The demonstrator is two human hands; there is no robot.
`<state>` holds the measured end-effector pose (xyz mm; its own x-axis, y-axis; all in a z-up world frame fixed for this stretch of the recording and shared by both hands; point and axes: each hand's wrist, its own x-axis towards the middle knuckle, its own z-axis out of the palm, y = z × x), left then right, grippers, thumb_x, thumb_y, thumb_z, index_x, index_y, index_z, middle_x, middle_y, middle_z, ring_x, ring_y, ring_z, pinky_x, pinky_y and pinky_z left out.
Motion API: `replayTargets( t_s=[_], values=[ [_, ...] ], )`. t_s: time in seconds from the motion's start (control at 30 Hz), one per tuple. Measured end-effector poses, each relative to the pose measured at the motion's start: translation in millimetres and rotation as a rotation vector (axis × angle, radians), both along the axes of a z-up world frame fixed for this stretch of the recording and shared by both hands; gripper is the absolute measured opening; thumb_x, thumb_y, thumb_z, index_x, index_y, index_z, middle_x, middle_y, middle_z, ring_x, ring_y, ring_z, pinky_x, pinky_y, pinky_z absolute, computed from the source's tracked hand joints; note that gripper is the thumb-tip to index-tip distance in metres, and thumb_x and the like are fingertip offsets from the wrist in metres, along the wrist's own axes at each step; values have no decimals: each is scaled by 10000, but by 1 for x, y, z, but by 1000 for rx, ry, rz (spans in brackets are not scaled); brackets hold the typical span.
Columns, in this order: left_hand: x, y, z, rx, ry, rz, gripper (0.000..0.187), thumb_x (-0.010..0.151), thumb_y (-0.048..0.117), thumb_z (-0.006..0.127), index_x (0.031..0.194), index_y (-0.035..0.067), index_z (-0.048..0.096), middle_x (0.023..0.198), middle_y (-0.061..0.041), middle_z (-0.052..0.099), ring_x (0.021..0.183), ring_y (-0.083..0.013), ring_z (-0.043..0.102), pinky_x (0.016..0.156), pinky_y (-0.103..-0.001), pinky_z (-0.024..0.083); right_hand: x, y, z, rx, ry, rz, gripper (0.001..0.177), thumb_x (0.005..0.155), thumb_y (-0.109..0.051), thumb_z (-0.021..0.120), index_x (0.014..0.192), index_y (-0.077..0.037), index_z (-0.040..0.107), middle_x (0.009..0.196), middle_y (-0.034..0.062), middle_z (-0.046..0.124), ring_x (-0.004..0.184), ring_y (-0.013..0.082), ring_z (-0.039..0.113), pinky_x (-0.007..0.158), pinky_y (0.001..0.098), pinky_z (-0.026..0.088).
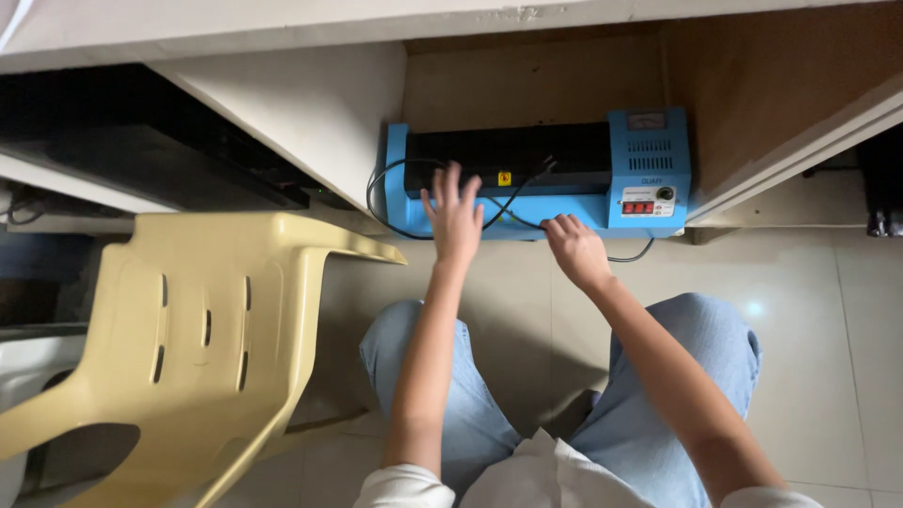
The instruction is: The person sits on the floor and pulls a blue laminator from under a desk. They place it on the desk surface, remove the black top cover, and use a fluffy duster to clean the internal rollers and the machine's exterior.
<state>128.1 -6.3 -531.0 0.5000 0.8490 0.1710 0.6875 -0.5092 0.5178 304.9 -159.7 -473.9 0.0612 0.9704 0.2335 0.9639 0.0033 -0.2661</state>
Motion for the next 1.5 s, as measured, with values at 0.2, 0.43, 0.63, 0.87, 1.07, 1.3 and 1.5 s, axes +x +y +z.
replayTargets(
  t_s=[0.2, 0.43, 0.63, 0.87, 1.07, 1.3, 1.5],
  values=[
    [-19, 10, -14, -116, 93, 125, 737, 880, 390, 772, 1519, 228, 441, 1634, -272, 182, 1494, -479, 185, 1141, -722, 156, 23, 6, -19, 97, 49, -190, 145, 922, -87, 731, 1047, -48, 669, 945, 110, 638, 910, 329, 607, 792, 433, 520],
    [-34, 17, -31, -22, -75, 417, 803, 915, 385, 747, 1547, 70, 366, 1650, -247, 232, 1523, -459, 211, 1219, -672, 181, 25, 19, -29, 132, 169, -347, 136, 906, -98, 769, 989, -79, 663, 951, 83, 630, 924, 329, 621, 715, 438, 515],
    [-50, 22, -81, -198, -215, 764, 878, 906, 389, 757, 1584, 88, 289, 1598, -229, 282, 1494, -421, 290, 1196, -569, 278, 9, 31, -33, 109, 161, -225, 46, 941, -79, 720, 951, -86, 675, 942, 87, 619, 899, 320, 635, 724, 427, 534],
    [-57, 1, -198, -1074, -896, 1015, 1100, 858, 497, 753, 1574, 113, 11, 1574, -163, 294, 1437, -395, 370, 1140, -561, 317, 7, 32, -55, 91, 168, -171, 105, 960, -93, 713, 1038, -72, 646, 1013, 118, 622, 916, 350, 644, 721, 442, 538],
    [-54, 10, -183, -955, -588, 1112, 1063, 832, 412, 807, 1611, 113, 147, 1638, -218, 142, 1487, -411, 254, 1183, -514, 354, 1, 41, -51, 39, 257, -236, 291, 923, -121, 723, 1175, -36, 604, 1045, 150, 624, 844, 376, 641, 645, 454, 532],
    [-67, 23, -78, -199, -293, 840, 1109, 821, 136, 819, 1612, -5, 55, 1664, -265, 67, 1511, -465, 147, 1209, -575, 170, -13, 45, -36, 73, 237, -14, 132, 955, -102, 704, 1076, -79, 658, 971, 94, 675, 876, 345, 678, 690, 424, 555],
    [-92, 34, -137, -298, -379, 829, 723, 844, 223, 775, 1477, 71, 462, 1390, -145, 586, 1317, -362, 547, 1119, -512, 435, 0, 44, -15, 98, 410, -69, 127, 980, -57, 733, 1076, -31, 654, 857, 135, 650, 687, 275, 636, 620, 362, 515]
  ],
)
